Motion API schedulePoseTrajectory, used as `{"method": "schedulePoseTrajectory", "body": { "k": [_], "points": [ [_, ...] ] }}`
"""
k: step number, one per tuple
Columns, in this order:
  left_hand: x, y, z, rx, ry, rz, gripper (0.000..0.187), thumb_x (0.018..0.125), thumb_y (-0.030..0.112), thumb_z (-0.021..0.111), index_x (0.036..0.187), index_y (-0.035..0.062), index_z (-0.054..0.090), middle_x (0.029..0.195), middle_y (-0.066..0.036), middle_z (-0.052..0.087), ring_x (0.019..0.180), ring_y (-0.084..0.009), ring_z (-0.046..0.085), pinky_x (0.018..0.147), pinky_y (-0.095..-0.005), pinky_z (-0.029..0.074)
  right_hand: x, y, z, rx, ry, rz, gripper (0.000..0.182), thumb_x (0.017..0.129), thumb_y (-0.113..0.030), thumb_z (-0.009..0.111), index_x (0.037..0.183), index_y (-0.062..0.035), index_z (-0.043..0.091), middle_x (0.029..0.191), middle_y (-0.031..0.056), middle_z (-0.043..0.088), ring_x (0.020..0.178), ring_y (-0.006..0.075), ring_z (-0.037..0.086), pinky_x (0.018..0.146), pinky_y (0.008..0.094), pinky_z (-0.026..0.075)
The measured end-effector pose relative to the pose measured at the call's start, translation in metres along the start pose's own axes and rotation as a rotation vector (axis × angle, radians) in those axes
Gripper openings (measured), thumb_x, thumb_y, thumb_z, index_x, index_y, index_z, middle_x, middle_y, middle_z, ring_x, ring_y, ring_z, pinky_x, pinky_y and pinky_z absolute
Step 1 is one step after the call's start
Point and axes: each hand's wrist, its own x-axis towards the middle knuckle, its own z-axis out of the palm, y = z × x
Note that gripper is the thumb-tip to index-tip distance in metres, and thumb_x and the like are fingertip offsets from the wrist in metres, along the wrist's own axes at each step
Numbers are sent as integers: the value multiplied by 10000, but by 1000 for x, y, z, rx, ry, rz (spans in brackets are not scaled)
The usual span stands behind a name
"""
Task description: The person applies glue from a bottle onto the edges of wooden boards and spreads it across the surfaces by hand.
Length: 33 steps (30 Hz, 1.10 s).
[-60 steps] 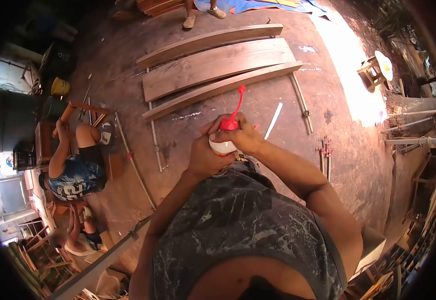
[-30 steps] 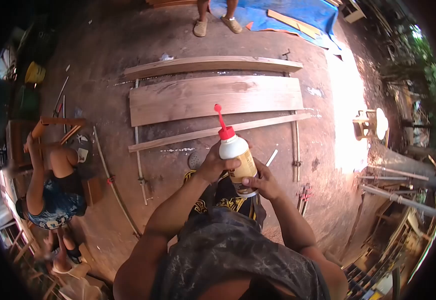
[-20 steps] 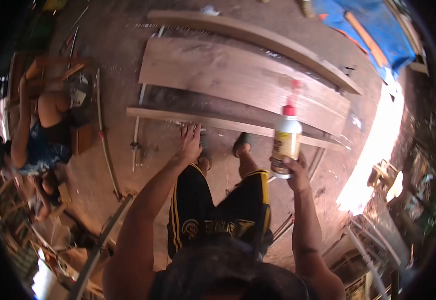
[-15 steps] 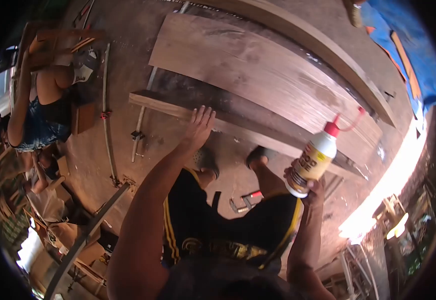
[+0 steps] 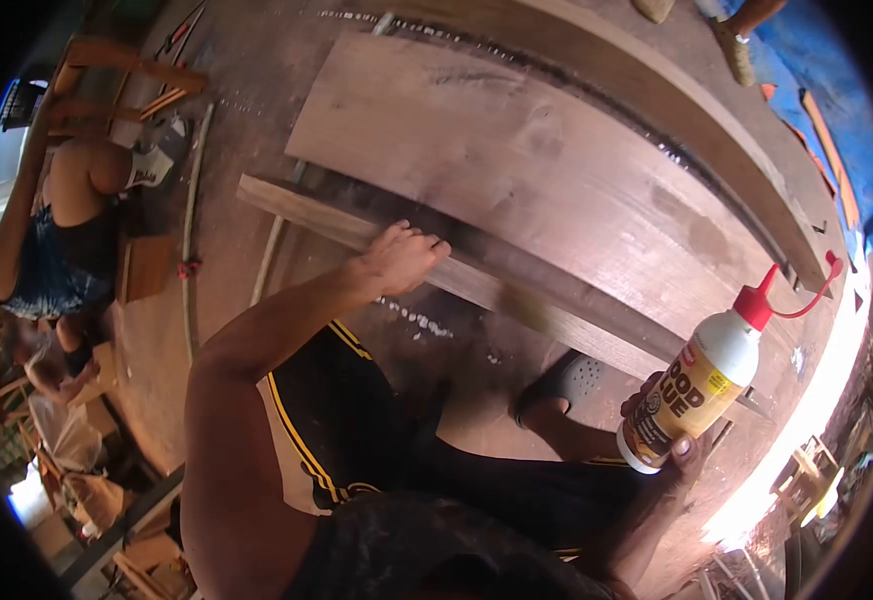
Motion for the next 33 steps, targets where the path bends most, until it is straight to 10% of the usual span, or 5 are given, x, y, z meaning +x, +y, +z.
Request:
{"method": "schedulePoseTrajectory", "body": {
  "k": [7, 15, 22, 23, 33],
  "points": [
    [0, -29, -36, -171, -147, 159, 640, 840, 374, 816, 1361, 74, 599, 1309, -172, 666, 1273, -370, 588, 1130, -510, 401, 6, 0, 17, -347, 38, -200, 871, 806, -469, 772, 1408, 80, 464, 1168, 205, 648, 996, 283, 684, 863, 401, 573],
    [-67, -184, 22, -269, 698, -421, 622, 892, 575, 687, 1221, 47, 704, 1266, -180, 699, 1246, -366, 598, 1091, -491, 415, 192, -74, 157, -1194, -229, -311, 615, 802, -252, 807, 1326, 25, 642, 1068, 142, 749, 928, 174, 718, 842, 373, 572],
    [-67, -180, 16, -276, 864, -446, 436, 816, 391, 766, 1099, 60, 742, 1051, -136, 749, 1052, -335, 660, 925, -467, 495, 500, -77, 345, -2097, -326, -978, 781, 718, -669, 764, 1190, -47, 732, 1097, 203, 745, 1090, 351, 714, 919, 459, 567],
    [-66, -182, 17, -296, 864, -450, 436, 816, 391, 766, 1099, 60, 742, 1051, -136, 749, 1052, -335, 660, 925, -467, 495, 464, -93, 398, -2170, -247, -580, 686, 791, -609, 751, 1260, -110, 703, 1057, 217, 727, 1128, 345, 670, 940, 428, 551],
    [-66, -181, 16, -349, 884, -459, 443, 792, 370, 769, 1054, 14, 736, 977, -155, 737, 980, -345, 659, 919, -473, 505, 440, -104, 518, -2455, -132, -747, 467, 749, -382, 774, 1133, -116, 784, 1165, 161, 754, 1110, 318, 722, 890, 440, 595]
  ]
}}
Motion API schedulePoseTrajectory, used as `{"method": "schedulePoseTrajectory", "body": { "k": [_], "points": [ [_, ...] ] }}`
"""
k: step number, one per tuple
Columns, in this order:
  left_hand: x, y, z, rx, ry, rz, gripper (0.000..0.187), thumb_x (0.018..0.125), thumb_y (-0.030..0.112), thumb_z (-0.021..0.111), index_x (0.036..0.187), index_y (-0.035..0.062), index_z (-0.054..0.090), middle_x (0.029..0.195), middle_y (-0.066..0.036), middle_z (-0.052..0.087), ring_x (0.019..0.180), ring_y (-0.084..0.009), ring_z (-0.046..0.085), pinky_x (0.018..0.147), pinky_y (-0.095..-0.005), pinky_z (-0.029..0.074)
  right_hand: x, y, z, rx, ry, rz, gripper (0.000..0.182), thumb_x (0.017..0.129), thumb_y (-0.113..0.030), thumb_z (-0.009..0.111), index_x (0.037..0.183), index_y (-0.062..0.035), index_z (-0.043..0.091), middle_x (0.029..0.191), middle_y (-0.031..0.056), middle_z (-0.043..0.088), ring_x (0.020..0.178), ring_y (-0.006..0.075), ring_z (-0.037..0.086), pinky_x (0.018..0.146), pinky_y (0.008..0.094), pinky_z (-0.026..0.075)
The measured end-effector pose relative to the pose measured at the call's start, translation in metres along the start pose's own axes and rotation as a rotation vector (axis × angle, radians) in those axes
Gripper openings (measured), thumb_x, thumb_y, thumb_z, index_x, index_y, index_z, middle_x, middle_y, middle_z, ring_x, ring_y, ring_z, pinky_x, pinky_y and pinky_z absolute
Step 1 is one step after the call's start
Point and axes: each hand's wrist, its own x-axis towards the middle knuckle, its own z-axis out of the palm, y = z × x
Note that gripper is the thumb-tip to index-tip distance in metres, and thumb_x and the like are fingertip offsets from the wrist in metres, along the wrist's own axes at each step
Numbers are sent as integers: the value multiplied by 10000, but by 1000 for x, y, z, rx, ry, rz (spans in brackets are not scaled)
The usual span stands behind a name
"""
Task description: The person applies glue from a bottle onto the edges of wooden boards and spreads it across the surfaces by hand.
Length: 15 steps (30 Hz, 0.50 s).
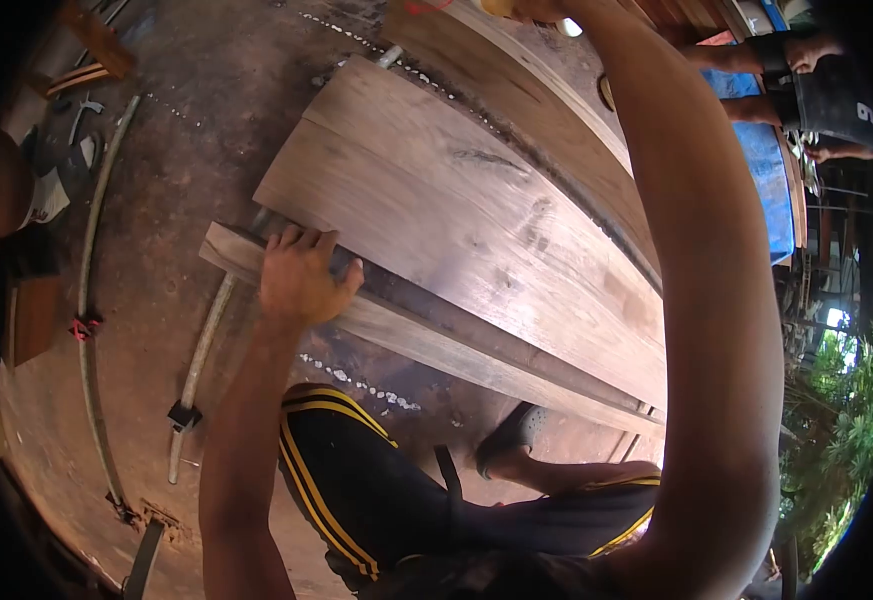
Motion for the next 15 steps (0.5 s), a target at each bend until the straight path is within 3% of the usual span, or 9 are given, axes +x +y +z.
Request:
{"method": "schedulePoseTrajectory", "body": {
  "k": [7, 15],
  "points": [
    [3, 2, 1, 3, -24, -12, 418, 783, 354, 756, 1027, 15, 742, 958, -150, 739, 961, -342, 658, 895, -476, 503, 12, -7, -1, -20, -11, -35, 483, 735, -351, 787, 1156, -115, 770, 1146, 163, 759, 1102, 317, 723, 881, 437, 596],
    [6, 2, 3, 3, -13, 1, 394, 754, 326, 754, 999, 18, 743, 937, -144, 735, 922, -332, 657, 867, -463, 500, 41, -11, 7, -26, 136, -65, 354, 748, -303, 749, 1045, -116, 789, 1079, 154, 774, 1046, 301, 745, 854, 429, 602]
  ]
}}
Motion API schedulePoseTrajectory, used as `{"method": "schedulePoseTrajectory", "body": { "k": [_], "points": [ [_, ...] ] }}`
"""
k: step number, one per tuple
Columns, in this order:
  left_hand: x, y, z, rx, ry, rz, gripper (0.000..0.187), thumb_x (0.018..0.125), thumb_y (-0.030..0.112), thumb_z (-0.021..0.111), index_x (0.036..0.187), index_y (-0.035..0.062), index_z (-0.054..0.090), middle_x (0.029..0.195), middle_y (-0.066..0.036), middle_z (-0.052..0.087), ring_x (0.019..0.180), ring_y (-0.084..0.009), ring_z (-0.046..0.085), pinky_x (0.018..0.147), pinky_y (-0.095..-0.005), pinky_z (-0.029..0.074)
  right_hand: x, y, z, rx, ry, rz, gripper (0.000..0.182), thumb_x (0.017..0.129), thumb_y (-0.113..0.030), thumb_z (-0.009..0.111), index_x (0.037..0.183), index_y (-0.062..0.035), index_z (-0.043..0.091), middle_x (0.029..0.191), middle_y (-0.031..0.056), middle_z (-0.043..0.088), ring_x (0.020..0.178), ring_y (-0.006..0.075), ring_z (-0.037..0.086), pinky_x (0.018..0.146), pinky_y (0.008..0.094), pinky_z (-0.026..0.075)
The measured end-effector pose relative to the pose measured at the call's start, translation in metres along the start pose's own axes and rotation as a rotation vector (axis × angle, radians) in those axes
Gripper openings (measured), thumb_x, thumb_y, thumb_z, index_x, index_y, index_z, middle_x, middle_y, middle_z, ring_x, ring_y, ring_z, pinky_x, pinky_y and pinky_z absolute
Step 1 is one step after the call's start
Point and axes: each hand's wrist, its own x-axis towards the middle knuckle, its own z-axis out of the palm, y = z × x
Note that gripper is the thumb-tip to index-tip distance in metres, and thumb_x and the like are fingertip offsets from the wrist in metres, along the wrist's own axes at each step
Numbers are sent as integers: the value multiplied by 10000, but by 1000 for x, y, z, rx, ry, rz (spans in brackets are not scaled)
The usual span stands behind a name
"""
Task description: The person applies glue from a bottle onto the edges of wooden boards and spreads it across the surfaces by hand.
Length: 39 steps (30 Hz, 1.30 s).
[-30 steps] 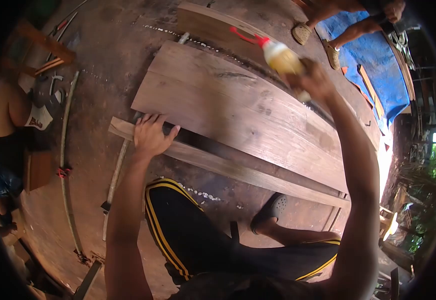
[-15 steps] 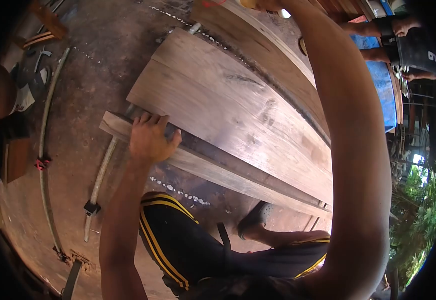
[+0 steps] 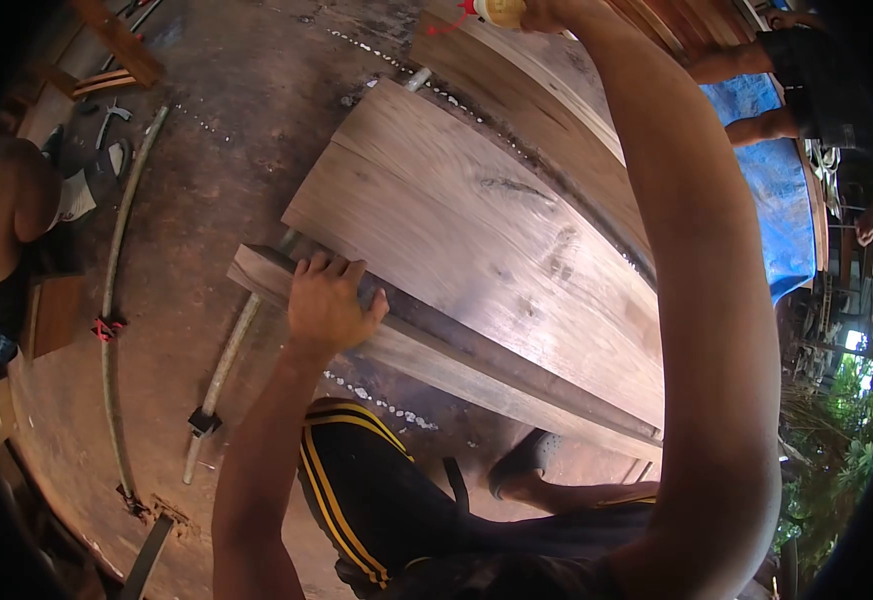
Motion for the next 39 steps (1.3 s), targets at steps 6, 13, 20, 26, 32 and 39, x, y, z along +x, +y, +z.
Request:
{"method": "schedulePoseTrajectory", "body": {
  "k": [6, 13, 20, 26, 32, 39],
  "points": [
    [1, 4, -1, 11, 9, -9, 375, 756, 321, 746, 987, 25, 755, 941, -137, 737, 935, -328, 653, 862, -454, 498, 16, -3, 7, -13, 70, -40, 311, 779, -272, 718, 1038, -119, 794, 1072, 146, 778, 1038, 301, 752, 854, 422, 604],
    [3, 7, -3, -8, -33, -26, 364, 765, 308, 739, 995, 26, 756, 945, -134, 736, 924, -323, 647, 864, -447, 488, 19, -3, 12, 15, 52, -5, 276, 802, -241, 718, 1039, -122, 796, 1080, 143, 778, 1039, 296, 754, 865, 409, 601],
    [2, 6, -4, -10, -32, -14, 340, 749, 269, 747, 1020, 64, 744, 938, -129, 742, 905, -341, 655, 835, -459, 490, 13, -5, 9, 42, 46, -17, 271, 805, -221, 721, 1045, -120, 796, 1100, 140, 777, 1035, 291, 757, 861, 399, 600],
    [2, 7, -3, 2, -29, -6, 355, 751, 272, 748, 1029, 52, 743, 944, -131, 744, 912, -341, 659, 845, -460, 492, 2, -2, 2, 48, 55, -12, 262, 817, -222, 711, 1043, -123, 798, 1080, 135, 781, 1023, 289, 760, 839, 400, 603],
    [1, 8, -4, -1, -46, -27, 352, 749, 276, 750, 1020, 52, 753, 964, -143, 750, 962, -356, 668, 890, -476, 494, -11, 5, 13, 19, 79, -27, 240, 817, -221, 707, 1018, -128, 800, 1054, 133, 785, 997, 287, 766, 817, 402, 603],
    [1, 10, -4, 19, 8, 6, 327, 759, 294, 749, 968, 43, 757, 934, -146, 752, 941, -337, 665, 907, -468, 496, -21, 19, 19, 37, 126, -23, 245, 781, -274, 757, 966, -117, 796, 991, 138, 785, 940, 293, 770, 803, 419, 604]
  ]
}}
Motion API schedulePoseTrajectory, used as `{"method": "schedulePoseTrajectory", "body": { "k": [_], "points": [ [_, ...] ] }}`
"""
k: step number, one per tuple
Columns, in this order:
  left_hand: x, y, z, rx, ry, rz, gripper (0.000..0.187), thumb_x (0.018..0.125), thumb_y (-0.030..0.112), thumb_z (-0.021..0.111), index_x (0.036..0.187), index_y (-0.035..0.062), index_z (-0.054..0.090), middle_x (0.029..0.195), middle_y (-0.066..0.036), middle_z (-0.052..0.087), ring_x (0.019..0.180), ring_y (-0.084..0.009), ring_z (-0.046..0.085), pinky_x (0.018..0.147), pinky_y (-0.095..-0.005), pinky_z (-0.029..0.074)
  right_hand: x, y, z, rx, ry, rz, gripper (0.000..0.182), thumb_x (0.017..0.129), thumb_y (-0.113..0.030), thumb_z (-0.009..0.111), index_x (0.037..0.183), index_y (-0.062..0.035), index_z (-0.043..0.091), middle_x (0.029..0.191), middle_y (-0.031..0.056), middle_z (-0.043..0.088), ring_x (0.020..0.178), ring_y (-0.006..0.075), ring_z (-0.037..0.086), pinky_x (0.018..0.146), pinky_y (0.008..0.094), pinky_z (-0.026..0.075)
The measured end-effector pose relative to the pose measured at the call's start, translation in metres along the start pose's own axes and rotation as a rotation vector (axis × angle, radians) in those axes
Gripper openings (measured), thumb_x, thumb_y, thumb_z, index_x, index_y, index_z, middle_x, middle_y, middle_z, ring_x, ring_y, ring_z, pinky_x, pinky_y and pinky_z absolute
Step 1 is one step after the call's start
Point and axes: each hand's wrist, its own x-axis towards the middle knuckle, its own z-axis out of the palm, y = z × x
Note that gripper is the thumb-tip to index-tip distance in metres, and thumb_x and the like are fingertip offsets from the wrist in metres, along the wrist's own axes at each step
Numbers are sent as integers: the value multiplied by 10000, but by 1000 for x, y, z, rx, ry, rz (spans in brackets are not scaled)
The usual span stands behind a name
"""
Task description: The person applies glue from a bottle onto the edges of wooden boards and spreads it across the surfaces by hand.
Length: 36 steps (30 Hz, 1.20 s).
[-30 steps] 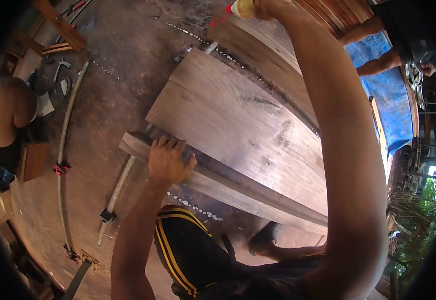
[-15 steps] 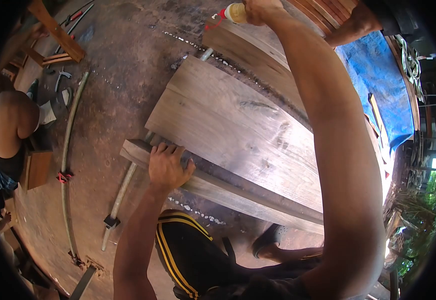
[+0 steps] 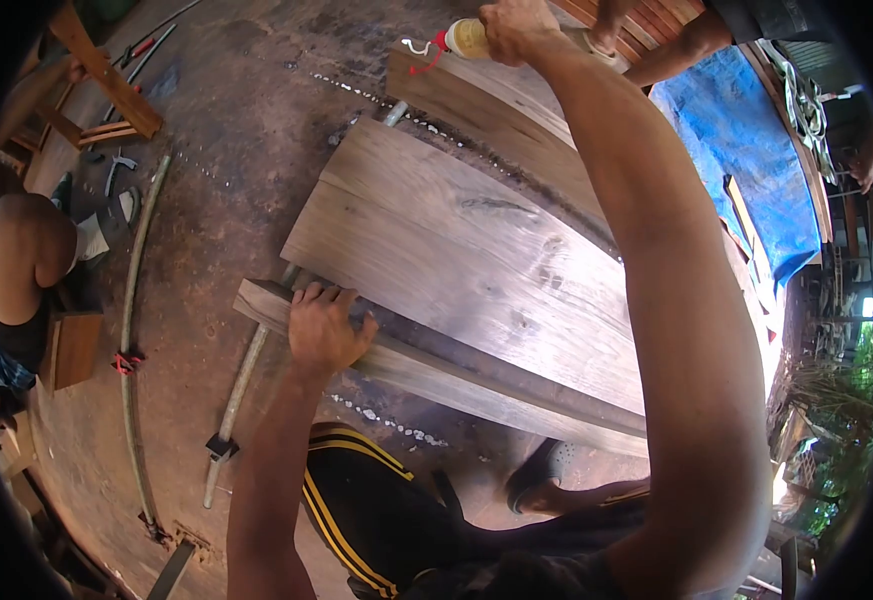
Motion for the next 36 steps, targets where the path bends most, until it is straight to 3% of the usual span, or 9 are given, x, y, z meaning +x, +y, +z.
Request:
{"method": "schedulePoseTrajectory", "body": {
  "k": [1, 3, 4, 6, 31, 36],
  "points": [
    [0, 1, 0, -7, -8, -7, 324, 762, 291, 746, 970, 43, 757, 936, -150, 752, 944, -340, 665, 911, -472, 496, -1, 2, 3, -3, 2, 5, 245, 781, -274, 757, 966, -117, 796, 991, 138, 785, 940, 293, 770, 803, 419, 604],
    [0, 0, 0, -15, -13, -12, 321, 764, 288, 742, 972, 44, 757, 938, -153, 751, 947, -344, 665, 914, -476, 496, -5, 2, 3, 30, 5, -22, 388, 881, -316, 697, 1223, -134, 719, 1147, 135, 760, 1097, 315, 730, 896, 448, 587],
    [0, -2, 2, -4, -9, -5, 318, 767, 287, 739, 972, 44, 757, 940, -155, 752, 949, -347, 666, 914, -475, 496, -9, 3, 0, 27, 5, -20, 388, 881, -316, 697, 1223, -134, 719, 1147, 135, 760, 1097, 315, 730, 896, 448, 587],
    [-2, -2, 2, 6, -6, 6, 316, 769, 285, 737, 972, 44, 758, 941, -158, 752, 952, -349, 667, 915, -475, 496, -19, 4, -6, 29, -14, -19, 307, 918, -181, 632, 1213, -150, 709, 1164, 120, 760, 1095, 309, 734, 881, 440, 594],
    [-5, 2, 4, 63, -21, 3, 278, 744, 269, 776, 968, 107, 756, 963, -100, 754, 991, -315, 674, 912, -450, 495, -92, 48, 4, -49, -69, 63, 304, 879, -172, 677, 1173, -111, 721, 1109, 135, 762, 1032, 317, 750, 845, 450, 600],
    [-4, 4, 2, 39, -79, -42, 285, 794, 310, 741, 997, 112, 766, 999, -115, 756, 1030, -331, 658, 974, -464, 477, -102, 55, 8, -59, -67, 67, 310, 876, -173, 682, 1180, -121, 721, 1105, 122, 765, 1035, 305, 751, 840, 445, 600]
  ]
}}
